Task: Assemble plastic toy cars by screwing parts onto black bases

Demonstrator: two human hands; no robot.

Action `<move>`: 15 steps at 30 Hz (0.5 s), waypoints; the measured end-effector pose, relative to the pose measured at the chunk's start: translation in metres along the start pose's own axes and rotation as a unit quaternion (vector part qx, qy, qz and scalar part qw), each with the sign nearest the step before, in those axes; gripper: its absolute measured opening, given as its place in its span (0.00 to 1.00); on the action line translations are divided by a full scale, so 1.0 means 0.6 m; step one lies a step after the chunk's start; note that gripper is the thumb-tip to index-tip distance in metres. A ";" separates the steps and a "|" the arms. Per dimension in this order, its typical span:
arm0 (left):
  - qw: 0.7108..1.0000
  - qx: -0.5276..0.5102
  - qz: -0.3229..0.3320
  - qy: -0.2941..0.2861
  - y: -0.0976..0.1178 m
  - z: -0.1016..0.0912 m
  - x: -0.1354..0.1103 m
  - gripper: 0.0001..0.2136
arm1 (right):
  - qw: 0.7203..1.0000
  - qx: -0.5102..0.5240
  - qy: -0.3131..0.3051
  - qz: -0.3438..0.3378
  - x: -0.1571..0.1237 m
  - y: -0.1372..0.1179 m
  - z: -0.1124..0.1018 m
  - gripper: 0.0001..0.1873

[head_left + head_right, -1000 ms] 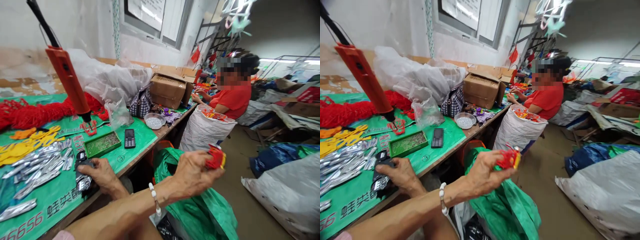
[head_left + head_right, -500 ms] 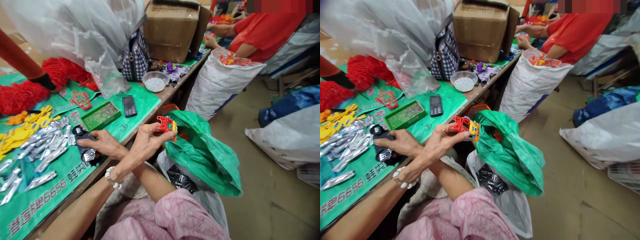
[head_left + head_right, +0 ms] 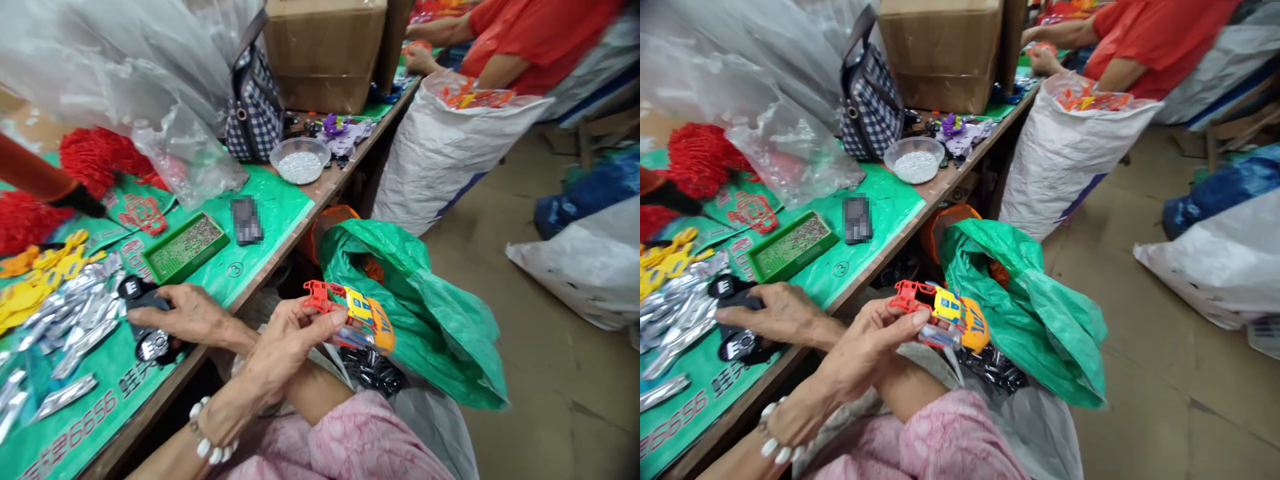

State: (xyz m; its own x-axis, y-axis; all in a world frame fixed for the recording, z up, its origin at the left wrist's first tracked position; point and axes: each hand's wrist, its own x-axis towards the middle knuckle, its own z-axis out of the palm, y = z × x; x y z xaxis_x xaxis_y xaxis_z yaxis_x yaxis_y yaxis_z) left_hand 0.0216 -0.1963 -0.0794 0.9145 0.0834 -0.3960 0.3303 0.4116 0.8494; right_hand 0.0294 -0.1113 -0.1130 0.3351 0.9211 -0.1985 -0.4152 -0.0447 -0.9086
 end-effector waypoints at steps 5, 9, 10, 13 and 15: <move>0.990 -0.117 0.040 0.073 0.008 -0.035 -0.075 0.15 | 0.997 0.000 -0.073 -0.036 0.002 0.004 -0.011 0.14; 0.975 -0.155 0.090 0.131 -0.009 -0.062 -0.121 0.17 | 0.997 0.011 -0.075 -0.035 0.006 0.003 -0.014 0.15; 0.971 -0.163 0.099 0.145 -0.014 -0.068 -0.133 0.18 | 0.997 0.012 -0.073 -0.033 0.005 0.002 -0.014 0.16; 0.959 -0.185 0.118 0.176 -0.031 -0.082 -0.174 0.18 | 0.998 0.007 -0.059 -0.029 -0.001 -0.001 -0.014 0.19; 0.947 -0.195 0.138 0.212 -0.042 -0.093 -0.209 0.16 | 0.999 0.002 -0.047 -0.027 -0.005 -0.002 -0.014 0.21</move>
State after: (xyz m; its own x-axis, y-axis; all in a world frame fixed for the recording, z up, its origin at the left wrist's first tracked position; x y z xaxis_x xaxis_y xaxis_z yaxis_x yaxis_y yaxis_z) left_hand -0.1142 -0.1664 -0.0708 0.7494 0.5606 -0.3524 -0.0954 0.6181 0.7803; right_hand 0.0363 -0.1173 -0.1146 0.2764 0.9543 -0.1138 -0.4025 0.0074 -0.9154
